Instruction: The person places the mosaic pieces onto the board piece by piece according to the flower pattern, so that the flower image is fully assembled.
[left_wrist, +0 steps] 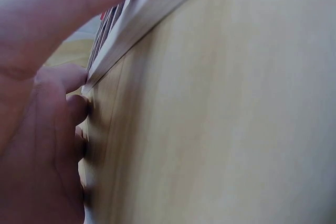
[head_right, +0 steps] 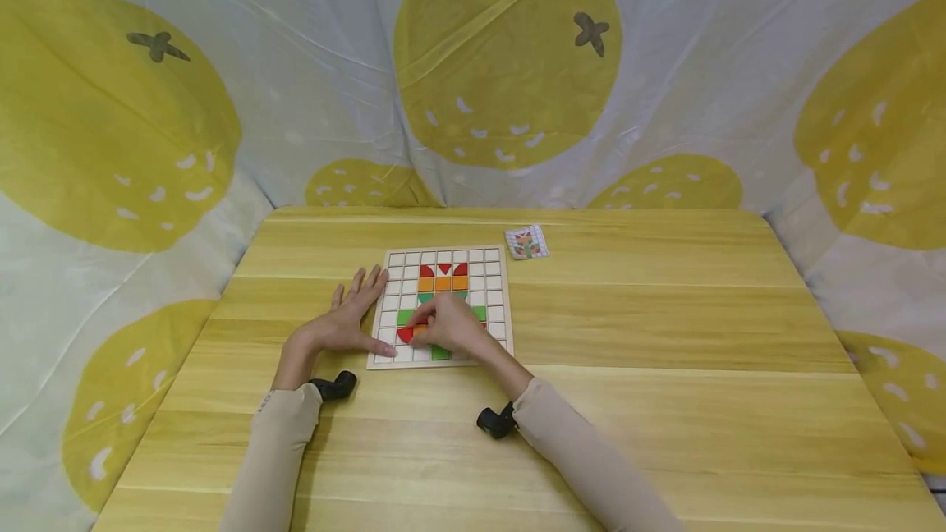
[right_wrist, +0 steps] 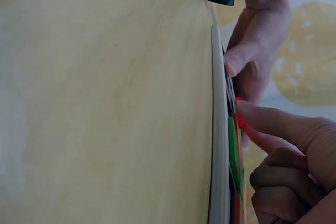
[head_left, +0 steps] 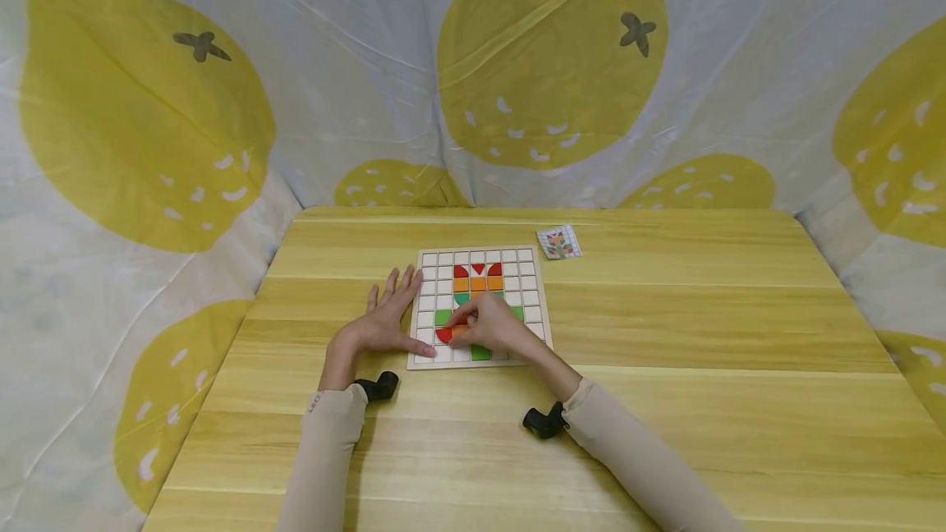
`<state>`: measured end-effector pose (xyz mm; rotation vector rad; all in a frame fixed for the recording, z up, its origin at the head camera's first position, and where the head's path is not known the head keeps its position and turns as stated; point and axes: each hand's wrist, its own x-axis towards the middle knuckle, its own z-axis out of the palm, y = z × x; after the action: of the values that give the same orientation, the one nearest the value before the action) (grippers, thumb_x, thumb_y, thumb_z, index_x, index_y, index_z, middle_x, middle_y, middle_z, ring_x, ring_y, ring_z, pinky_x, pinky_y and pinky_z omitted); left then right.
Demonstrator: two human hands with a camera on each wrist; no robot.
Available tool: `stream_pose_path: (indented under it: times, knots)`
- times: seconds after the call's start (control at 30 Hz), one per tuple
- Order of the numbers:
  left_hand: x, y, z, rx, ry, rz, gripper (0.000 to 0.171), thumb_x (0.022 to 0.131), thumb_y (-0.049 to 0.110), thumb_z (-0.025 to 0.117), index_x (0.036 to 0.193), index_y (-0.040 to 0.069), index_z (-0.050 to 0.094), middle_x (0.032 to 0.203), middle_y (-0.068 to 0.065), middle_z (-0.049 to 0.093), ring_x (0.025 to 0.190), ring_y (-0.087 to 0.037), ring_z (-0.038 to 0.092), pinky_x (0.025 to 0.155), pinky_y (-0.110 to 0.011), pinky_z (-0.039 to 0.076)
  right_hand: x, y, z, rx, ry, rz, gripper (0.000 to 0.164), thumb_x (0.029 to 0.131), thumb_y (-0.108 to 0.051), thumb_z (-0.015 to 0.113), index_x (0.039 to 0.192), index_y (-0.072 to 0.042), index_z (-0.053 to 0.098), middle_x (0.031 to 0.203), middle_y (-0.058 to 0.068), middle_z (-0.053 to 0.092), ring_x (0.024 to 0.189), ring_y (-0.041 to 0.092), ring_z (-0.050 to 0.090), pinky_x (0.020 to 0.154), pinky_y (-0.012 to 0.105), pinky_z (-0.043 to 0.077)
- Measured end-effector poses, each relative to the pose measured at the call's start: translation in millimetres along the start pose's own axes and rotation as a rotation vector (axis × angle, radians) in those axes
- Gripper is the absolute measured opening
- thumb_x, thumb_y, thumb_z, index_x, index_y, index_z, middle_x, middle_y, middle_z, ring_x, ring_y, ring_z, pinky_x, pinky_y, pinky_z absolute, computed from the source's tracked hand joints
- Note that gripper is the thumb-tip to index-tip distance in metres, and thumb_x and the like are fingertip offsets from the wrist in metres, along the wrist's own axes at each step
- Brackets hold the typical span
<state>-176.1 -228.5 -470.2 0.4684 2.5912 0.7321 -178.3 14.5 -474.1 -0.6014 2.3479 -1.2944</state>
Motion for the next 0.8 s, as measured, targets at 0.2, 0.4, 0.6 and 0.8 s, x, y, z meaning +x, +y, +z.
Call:
stream_pose_path:
  times: [0.2, 0.4, 0.6, 0.8]
  knots:
    - [-0.3, -0.3, -0.2, -0.001, -0.001, 0.004, 0.137, 0.076, 0.050, 0.090, 0.167, 0.007, -0.002, 0.174, -0.017, -0.014, 0.159, -0.041, -0.022, 0.124, -0.067, -0.017, 1.1, 0.4, 3.8, -0.015, 0.008, 0.016, 0.019, 0.080, -0.010, 0.089, 0.098, -0.008, 0.083, 0.055, -0.007, 0.046, 0.052, 0.007, 0.039, 0.048, 0.018, 0.027]
    - [0.4, -0.3, 0.3, -0.003, -0.001, 0.002, 0.137, 0.075, 0.051, 0.090, 0.167, 0.008, -0.002, 0.174, -0.016, -0.014, 0.159, -0.041, -0.022, 0.124, -0.067, -0.016, 1.7, 1.3, 4.4, -0.023, 0.009, 0.021, 0.021, 0.080, -0.011, 0.089, 0.100, -0.010, 0.083, 0.057, -0.006, 0.047, 0.053, 0.007, 0.040, 0.049, 0.019, 0.027]
    - [1.0, -2.0, 0.3, -0.001, 0.003, 0.011, 0.137, 0.075, 0.051, 0.090, 0.167, 0.008, -0.001, 0.175, -0.016, -0.013, 0.159, -0.040, -0.022, 0.124, -0.067, -0.016, 2.1, 0.2, 4.9, -0.026, 0.021, 0.030, 0.020, 0.081, -0.014, 0.089, 0.100, -0.012, 0.084, 0.058, -0.007, 0.049, 0.053, 0.007, 0.040, 0.048, 0.019, 0.028]
    - [1.1, -3.0, 0.2, -0.006, 0.002, 0.011, 0.137, 0.075, 0.050, 0.090, 0.167, 0.008, -0.002, 0.174, -0.016, -0.014, 0.159, -0.041, -0.023, 0.123, -0.068, -0.017, 2.5, -2.1, 5.6, -0.014, 0.032, 0.031, 0.019, 0.080, -0.012, 0.089, 0.098, -0.010, 0.083, 0.053, -0.006, 0.048, 0.048, 0.006, 0.038, 0.046, 0.018, 0.027]
